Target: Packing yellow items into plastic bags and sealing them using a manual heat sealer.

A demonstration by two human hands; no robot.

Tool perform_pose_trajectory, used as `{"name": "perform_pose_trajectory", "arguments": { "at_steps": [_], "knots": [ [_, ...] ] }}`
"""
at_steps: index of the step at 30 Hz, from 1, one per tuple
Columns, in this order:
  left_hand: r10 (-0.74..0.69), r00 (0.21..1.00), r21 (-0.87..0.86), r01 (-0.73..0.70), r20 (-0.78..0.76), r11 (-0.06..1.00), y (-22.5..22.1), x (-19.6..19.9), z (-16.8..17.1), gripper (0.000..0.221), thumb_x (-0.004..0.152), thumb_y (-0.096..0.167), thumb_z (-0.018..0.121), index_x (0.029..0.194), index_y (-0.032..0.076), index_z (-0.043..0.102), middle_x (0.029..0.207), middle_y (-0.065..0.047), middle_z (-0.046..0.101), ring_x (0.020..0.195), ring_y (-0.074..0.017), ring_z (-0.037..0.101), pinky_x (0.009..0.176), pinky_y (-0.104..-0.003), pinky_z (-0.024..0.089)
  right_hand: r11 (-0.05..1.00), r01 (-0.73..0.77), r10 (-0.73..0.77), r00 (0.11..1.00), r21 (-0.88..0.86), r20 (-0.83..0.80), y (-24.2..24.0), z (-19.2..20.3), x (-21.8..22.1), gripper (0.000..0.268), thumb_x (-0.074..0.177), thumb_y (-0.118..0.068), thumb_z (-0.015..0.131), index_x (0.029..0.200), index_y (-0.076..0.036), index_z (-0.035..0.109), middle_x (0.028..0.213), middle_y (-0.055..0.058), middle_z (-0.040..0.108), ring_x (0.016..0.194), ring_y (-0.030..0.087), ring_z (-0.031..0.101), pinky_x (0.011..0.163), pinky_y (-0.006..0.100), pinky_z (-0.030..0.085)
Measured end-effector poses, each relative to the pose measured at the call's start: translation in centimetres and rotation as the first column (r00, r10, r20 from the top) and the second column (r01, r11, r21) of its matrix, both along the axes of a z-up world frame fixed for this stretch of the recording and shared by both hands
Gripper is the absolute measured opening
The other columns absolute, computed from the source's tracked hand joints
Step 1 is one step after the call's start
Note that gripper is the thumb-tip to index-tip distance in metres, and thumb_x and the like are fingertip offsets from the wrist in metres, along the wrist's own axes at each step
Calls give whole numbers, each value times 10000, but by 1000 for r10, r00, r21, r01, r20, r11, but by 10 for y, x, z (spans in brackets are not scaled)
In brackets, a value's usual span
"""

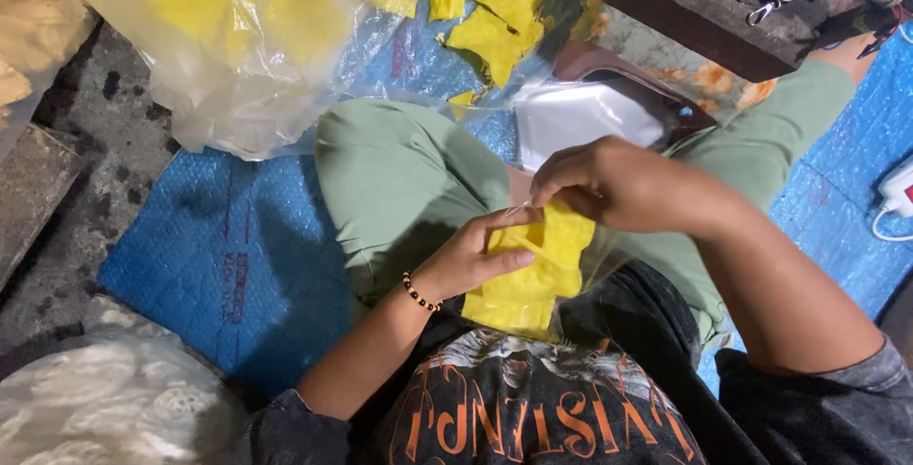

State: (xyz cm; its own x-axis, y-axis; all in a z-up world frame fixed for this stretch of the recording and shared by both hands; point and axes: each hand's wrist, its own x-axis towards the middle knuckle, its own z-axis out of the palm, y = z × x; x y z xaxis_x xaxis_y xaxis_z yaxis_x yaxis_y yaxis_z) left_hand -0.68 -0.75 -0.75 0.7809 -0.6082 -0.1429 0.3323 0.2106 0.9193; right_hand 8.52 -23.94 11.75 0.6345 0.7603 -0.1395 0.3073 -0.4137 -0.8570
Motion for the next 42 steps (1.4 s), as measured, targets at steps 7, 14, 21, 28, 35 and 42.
{"name": "perform_pose_trajectory", "arguments": {
  "at_steps": [7,14,21,28,35,42],
  "knots": [
    [197,970,4,-198,-144,980,5,7,27,528,974,315,670,1406,17,605,1245,-129,699,1128,-162,634,1032,-363,504,937,349,-345,919,11,191,-16,-16,-8,157,852,-89,780,1005,-71,747,995,100,738,880,302,740,769,431,581],
    [153,896,-241,-271,-416,932,4,19,17,638,932,387,689,1437,19,562,1186,-199,716,1017,-226,723,913,-389,598,971,119,-150,978,209,142,-15,5,-10,370,851,-316,754,1074,-21,742,1464,273,517,1216,482,610,863,579,564],
    [-236,932,-355,129,-276,926,24,35,20,851,912,452,747,1517,-45,416,1314,-194,621,1052,-206,676,871,-287,581,963,165,-203,963,211,177,-7,37,-16,74,835,-50,750,806,6,711,898,79,767,704,173,680,652,304,536],
    [-300,909,-290,215,-291,933,21,21,31,794,846,297,789,1502,6,450,1369,-160,594,1137,-219,645,980,-331,568,996,36,-56,967,85,248,-11,26,-32,52,842,-117,735,834,-78,702,787,-32,772,541,198,704,1196,564,410],
    [39,991,-62,-31,125,998,19,25,59,562,998,190,590,1526,94,426,1582,-135,467,1291,-243,590,1090,-378,538,895,280,-330,940,346,92,-29,13,-35,216,875,-98,676,1053,-105,554,1202,121,642,1355,307,566,1260,600,253],
    [140,963,-94,-121,232,988,7,31,67,603,1059,246,531,1593,34,349,1556,-206,473,1446,-295,438,1231,-453,338,581,627,-522,776,519,-354,-14,-58,-54,137,888,59,709,999,132,675,944,206,701,912,300,720,886,455,577]
  ]
}}
